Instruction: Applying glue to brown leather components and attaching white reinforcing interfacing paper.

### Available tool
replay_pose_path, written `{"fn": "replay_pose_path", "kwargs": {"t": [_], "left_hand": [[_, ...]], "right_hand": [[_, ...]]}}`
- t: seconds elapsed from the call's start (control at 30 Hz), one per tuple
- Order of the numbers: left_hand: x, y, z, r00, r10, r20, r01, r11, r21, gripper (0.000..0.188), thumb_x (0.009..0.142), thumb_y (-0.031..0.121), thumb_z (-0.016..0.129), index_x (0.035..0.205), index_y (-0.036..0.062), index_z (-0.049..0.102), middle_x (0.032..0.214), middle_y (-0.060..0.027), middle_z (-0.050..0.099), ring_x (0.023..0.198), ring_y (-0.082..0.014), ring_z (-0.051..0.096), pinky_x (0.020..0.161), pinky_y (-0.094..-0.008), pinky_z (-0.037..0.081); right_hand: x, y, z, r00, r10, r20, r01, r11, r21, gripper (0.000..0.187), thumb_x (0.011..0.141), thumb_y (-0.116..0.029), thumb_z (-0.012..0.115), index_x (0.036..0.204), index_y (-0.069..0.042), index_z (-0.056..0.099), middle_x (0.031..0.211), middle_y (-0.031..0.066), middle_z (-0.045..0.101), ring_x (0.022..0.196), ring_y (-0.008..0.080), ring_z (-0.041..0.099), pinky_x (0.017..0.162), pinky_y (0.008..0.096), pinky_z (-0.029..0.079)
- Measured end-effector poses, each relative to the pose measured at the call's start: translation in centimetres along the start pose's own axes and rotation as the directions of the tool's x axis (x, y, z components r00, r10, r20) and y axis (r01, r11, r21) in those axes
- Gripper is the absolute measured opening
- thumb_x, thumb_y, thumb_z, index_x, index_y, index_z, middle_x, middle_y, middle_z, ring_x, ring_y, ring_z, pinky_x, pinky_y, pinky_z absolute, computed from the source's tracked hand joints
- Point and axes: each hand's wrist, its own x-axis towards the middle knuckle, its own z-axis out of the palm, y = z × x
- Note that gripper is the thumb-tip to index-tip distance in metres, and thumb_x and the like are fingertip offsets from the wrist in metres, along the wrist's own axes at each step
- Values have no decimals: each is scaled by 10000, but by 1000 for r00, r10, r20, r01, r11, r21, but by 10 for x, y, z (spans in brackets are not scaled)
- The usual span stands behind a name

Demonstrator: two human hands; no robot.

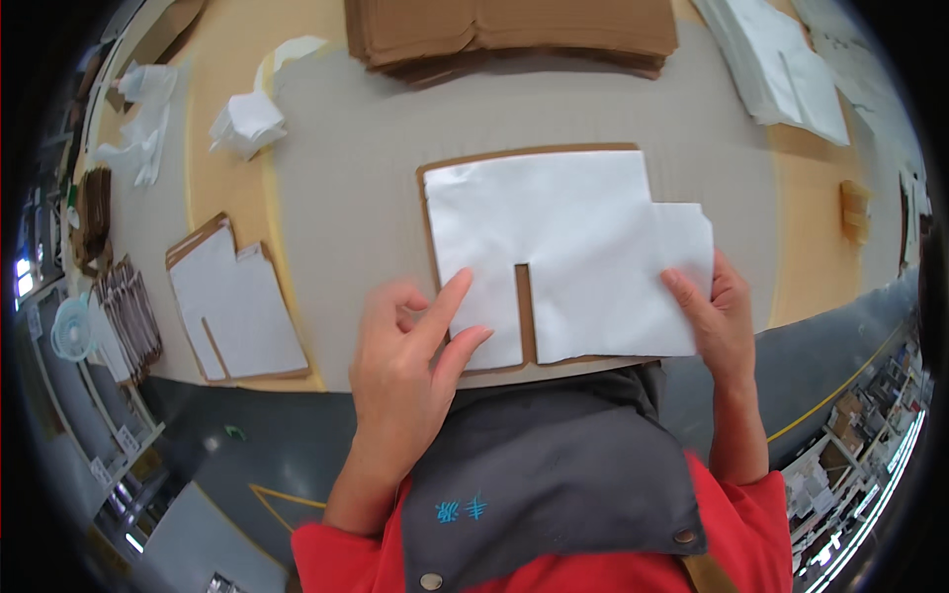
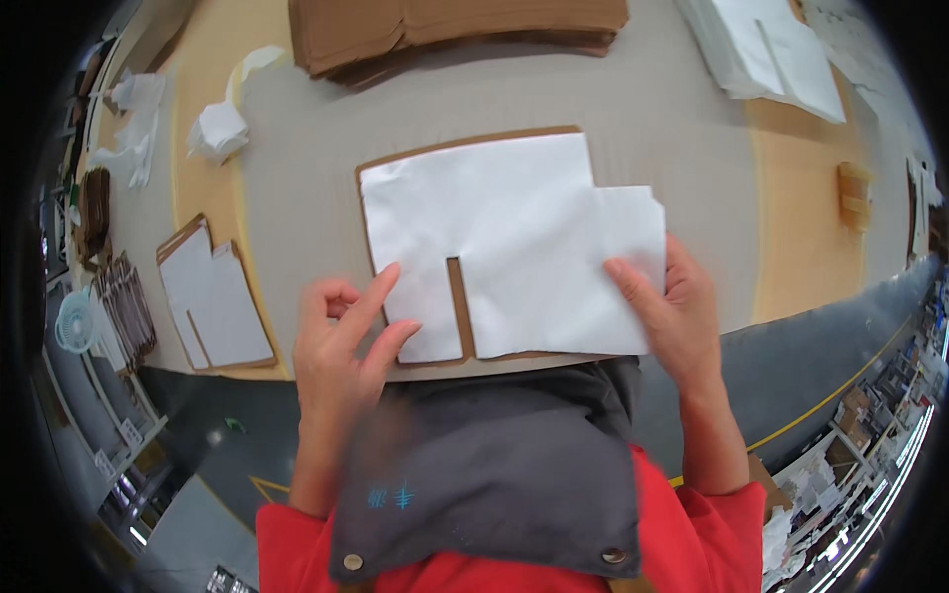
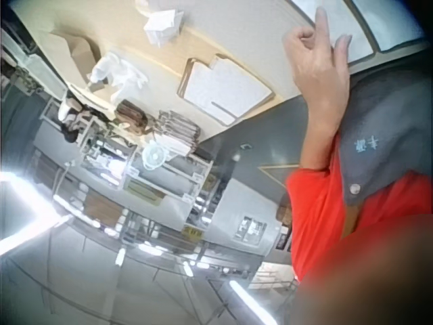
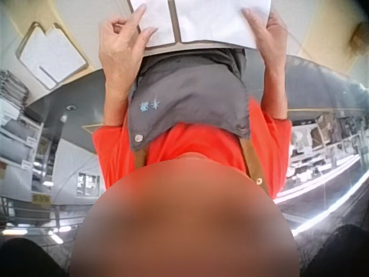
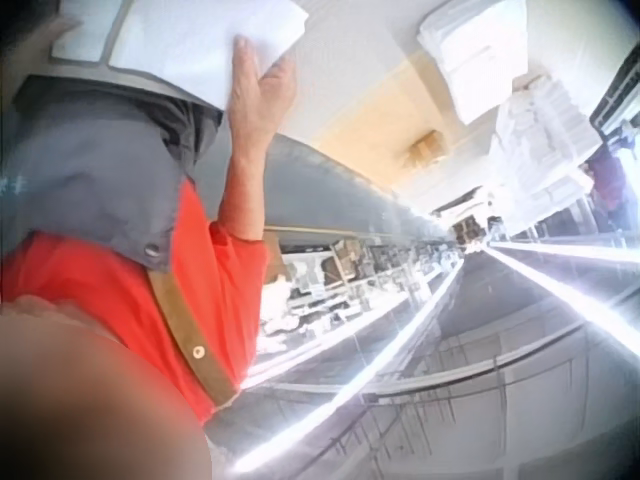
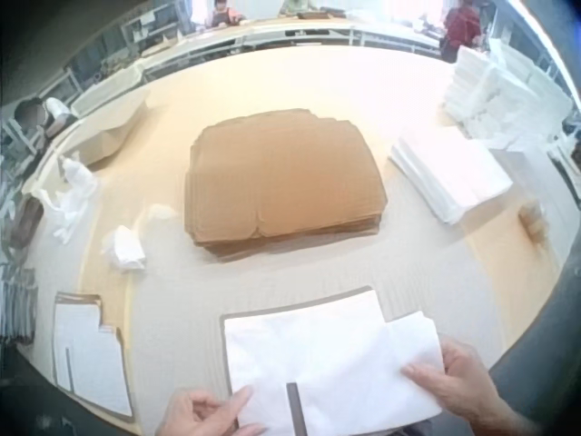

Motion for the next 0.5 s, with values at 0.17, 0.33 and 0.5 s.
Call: {"fn": "replay_pose_path", "kwargs": {"t": [0.17,0.33,0.5], "left_hand": [[36,20,22,938,336,-91,-333,942,43,475,826,-18,714,1295,42,665,1148,-106,610,1015,-260,602,798,-342,510],[79,44,69,796,604,-46,-602,797,58,528,747,-79,607,1264,24,652,1191,-122,614,1140,-309,598,983,-399,497],[87,46,80,779,626,28,-626,775,90,545,728,-66,613,1262,35,650,1223,-118,596,1190,-300,575,1003,-396,494]], "right_hand": [[-2,3,0,998,-59,-31,55,991,-124,316,960,-162,704,1188,31,602,986,67,712,870,81,639,785,243,517],[-8,8,1,993,-95,-74,88,992,-91,351,974,-149,675,1258,25,561,918,45,697,752,42,599,671,211,480],[-10,5,-6,988,-113,-101,86,967,-239,382,958,-98,665,1311,-11,547,775,-12,536,602,50,500,573,220,426]]}}
